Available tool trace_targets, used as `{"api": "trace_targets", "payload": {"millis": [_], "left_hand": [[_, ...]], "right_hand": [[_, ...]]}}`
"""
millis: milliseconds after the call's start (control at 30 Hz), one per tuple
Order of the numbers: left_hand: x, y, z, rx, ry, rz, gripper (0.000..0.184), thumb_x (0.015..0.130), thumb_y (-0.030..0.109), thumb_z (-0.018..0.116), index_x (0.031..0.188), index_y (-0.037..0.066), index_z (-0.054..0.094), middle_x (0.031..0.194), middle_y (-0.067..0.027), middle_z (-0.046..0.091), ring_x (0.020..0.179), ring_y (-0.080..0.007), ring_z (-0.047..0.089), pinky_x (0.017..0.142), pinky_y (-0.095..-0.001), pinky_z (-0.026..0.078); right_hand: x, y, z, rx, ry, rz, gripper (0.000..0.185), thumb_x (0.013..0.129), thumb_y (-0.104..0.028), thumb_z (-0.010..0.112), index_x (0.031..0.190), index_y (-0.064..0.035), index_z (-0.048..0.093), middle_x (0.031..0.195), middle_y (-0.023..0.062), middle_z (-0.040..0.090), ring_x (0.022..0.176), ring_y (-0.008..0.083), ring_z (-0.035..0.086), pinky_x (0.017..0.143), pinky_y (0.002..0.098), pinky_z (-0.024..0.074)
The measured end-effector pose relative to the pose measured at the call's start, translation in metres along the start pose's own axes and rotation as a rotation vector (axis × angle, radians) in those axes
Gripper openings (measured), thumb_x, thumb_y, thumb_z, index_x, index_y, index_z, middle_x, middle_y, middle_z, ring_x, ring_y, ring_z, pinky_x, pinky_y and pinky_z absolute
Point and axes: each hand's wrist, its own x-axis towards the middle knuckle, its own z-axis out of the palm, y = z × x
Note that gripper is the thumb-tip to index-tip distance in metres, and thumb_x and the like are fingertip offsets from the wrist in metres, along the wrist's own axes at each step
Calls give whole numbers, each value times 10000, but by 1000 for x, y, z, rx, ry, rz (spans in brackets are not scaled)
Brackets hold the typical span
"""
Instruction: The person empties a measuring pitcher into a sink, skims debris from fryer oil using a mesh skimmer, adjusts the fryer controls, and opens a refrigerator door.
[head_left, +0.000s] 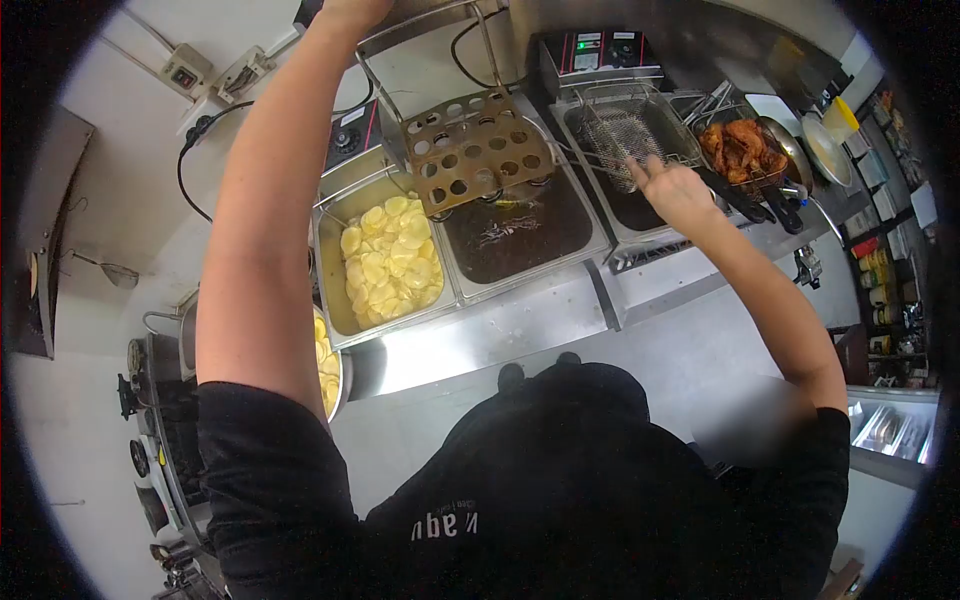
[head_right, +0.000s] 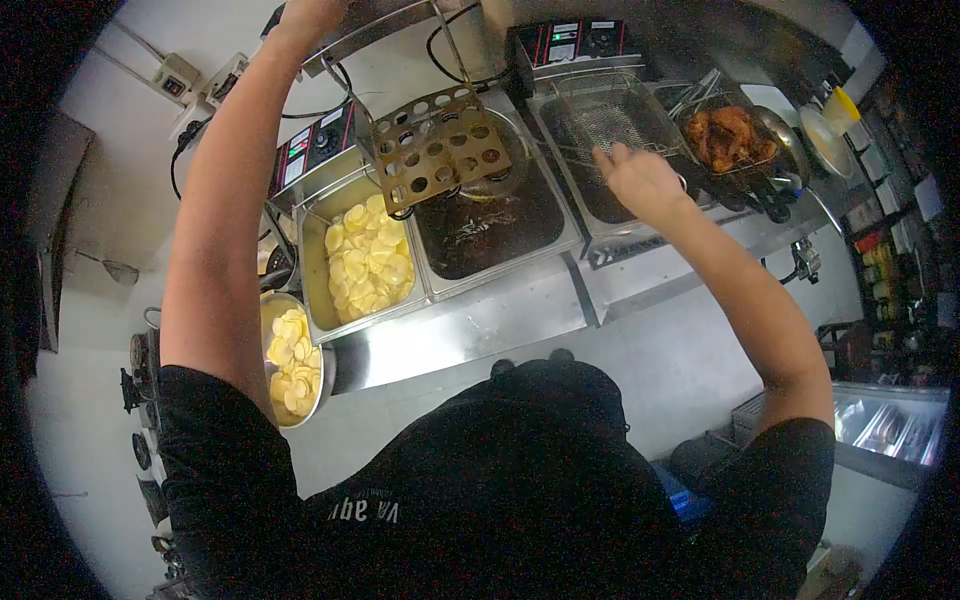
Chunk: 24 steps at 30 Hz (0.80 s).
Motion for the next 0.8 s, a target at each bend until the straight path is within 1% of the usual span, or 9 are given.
{"api": "trace_targets", "payload": {"millis": [67, 200, 300, 367, 400, 467, 600, 667, 800], "left_hand": [[-1, 4, -5, -7, -25, -13, 173, 831, 117, 532, 863, 12, 665, 911, -195, 671, 888, -339, 651, 766, -421, 529], [-3, 5, -7, -17, -62, -30, 173, 822, 112, 544, 881, 6, 668, 931, -205, 669, 903, -346, 647, 774, -426, 525], [-1, 4, -3, -8, -55, -24, 172, 820, 116, 551, 877, 8, 673, 934, -210, 668, 910, -353, 643, 782, -432, 521], [-2, 6, -6, -30, -55, -15, 171, 819, 118, 555, 872, 9, 675, 931, -212, 667, 912, -352, 643, 784, -434, 520], [-3, 7, -8, -48, -57, -11, 170, 818, 119, 559, 867, 10, 678, 929, -214, 667, 914, -352, 642, 785, -436, 519], [-4, 7, -7, -47, -65, -6, 170, 820, 121, 557, 863, 10, 679, 924, -215, 667, 913, -353, 642, 785, -436, 519], [1, 3, 1, -38, -99, -21, 180, 830, 130, 551, 869, 10, 680, 916, -212, 667, 904, -355, 642, 780, -436, 519], [-2, 6, -4, -56, -81, -30, 184, 836, 140, 551, 868, 12, 679, 916, -208, 668, 907, -354, 641, 782, -432, 519], [-5, 3, -9, -64, -34, -28, 203, 856, 170, 548, 873, 15, 677, 915, -202, 668, 917, -348, 636, 790, -425, 516]], "right_hand": [[11, 6, 10, -65, 126, -89, 494, 798, -77, 534, 1289, -33, 517, 874, 94, 580, 711, 221, 636, 600, 313, 538], [19, 16, 20, -64, 89, -172, 535, 793, -91, 536, 1327, -84, 502, 945, 84, 577, 742, 197, 640, 637, 307, 527], [15, 26, 14, 40, 47, -216, 456, 798, -101, 542, 1253, -91, 568, 913, 93, 597, 720, 224, 639, 646, 336, 529], [12, 28, 11, 194, -73, -229, 285, 762, -84, 580, 1037, -69, 656, 850, 142, 644, 754, 303, 659, 649, 409, 532], [8, 28, 9, 195, -76, -225, 285, 762, -84, 580, 1037, -69, 656, 850, 142, 644, 754, 303, 659, 649, 409, 532], [2, 27, 0, 395, -195, -240, 214, 724, -111, 611, 925, -60, 664, 745, 153, 641, 757, 335, 647, 695, 441, 522], [-11, 36, -5, 562, -266, -173, 285, 707, -126, 625, 979, -57, 677, 772, 167, 654, 788, 353, 640, 748, 442, 515], [-18, 39, -4, 642, -291, -113, 369, 703, -133, 645, 1063, -55, 675, 878, 171, 679, 831, 345, 651, 791, 415, 517], [-27, 43, -6, 698, -333, -106, 442, 700, -138, 656, 1132, -44, 652, 959, 189, 680, 877, 329, 660, 814, 394, 519]]}}
